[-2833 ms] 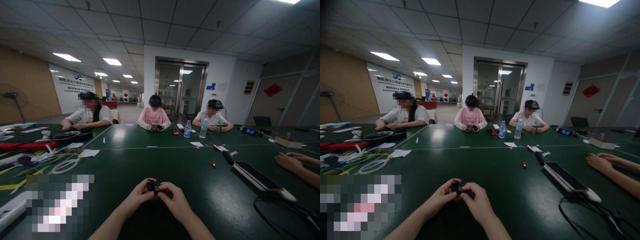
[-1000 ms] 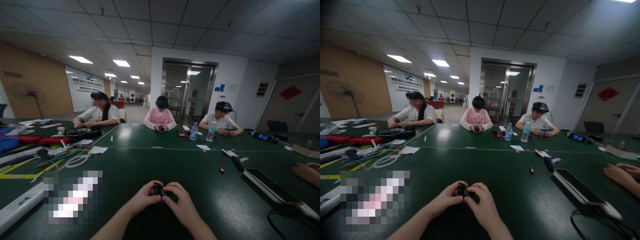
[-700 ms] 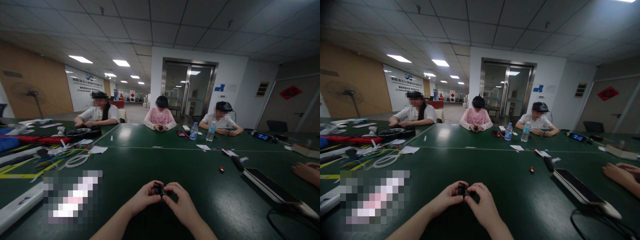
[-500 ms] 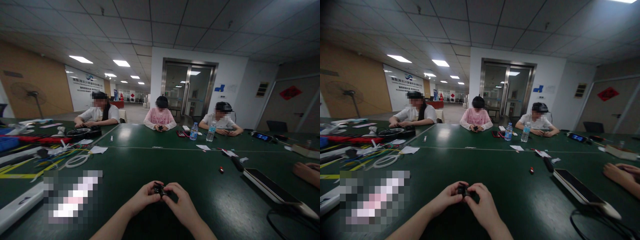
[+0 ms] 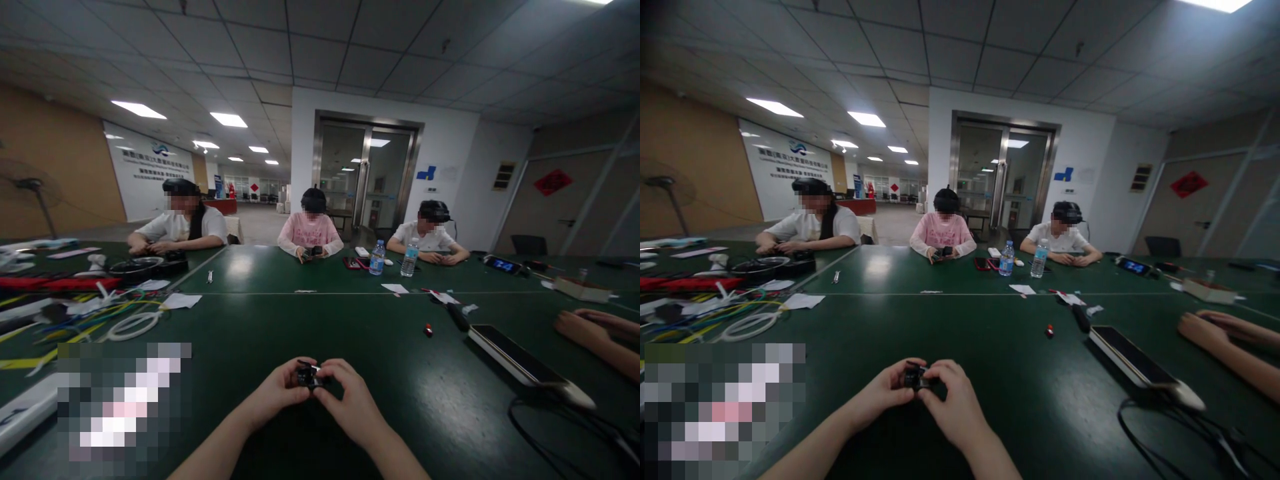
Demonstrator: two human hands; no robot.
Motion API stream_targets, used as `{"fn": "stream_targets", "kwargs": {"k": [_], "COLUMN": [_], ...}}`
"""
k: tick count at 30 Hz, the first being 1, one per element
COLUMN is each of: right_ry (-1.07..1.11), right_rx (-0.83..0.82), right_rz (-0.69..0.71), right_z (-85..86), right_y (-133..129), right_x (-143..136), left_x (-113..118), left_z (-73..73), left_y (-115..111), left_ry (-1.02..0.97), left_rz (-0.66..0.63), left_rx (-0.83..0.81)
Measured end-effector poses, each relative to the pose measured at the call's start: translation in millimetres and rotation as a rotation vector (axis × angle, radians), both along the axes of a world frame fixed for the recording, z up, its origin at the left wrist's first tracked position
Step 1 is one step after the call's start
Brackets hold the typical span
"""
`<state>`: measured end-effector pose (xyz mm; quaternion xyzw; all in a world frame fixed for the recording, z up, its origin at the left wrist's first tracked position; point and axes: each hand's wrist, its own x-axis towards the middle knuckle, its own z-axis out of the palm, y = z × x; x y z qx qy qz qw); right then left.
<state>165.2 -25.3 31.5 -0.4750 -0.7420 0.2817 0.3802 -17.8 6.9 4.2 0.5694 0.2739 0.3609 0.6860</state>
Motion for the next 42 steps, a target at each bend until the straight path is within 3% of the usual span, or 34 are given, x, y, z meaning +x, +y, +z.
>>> {"fn": "stream_targets", "kwargs": {"k": [13, 22, 28, 37, 42], "right_ry": [0.057, 0.403, 0.628, 0.531, 0.461], "right_rx": [-0.039, -0.145, -0.243, -0.278, -0.286], "right_rz": [0.002, -0.126, -0.291, -0.290, -0.286], "right_z": [-5.2, -11.7, -16.8, -22.5, -17.6], "right_y": [2.6, 16.4, 21.6, 23.8, 21.7], "right_x": [0.0, 8.3, 17.4, 20.2, 19.0], "left_x": [0.8, 0.1, 1.4, 0.2, -0.5], "left_z": [-0.4, -2.4, -1.6, -2.2, -4.2], "left_y": [-1.0, -0.4, -1.3, -0.7, 0.3], "left_ry": [0.017, 0.024, 0.028, 0.048, 0.047], "left_rz": [0.034, 0.077, 0.112, 0.105, 0.104], "left_rx": [0.020, 0.028, 0.026, 0.023, 0.026]}}
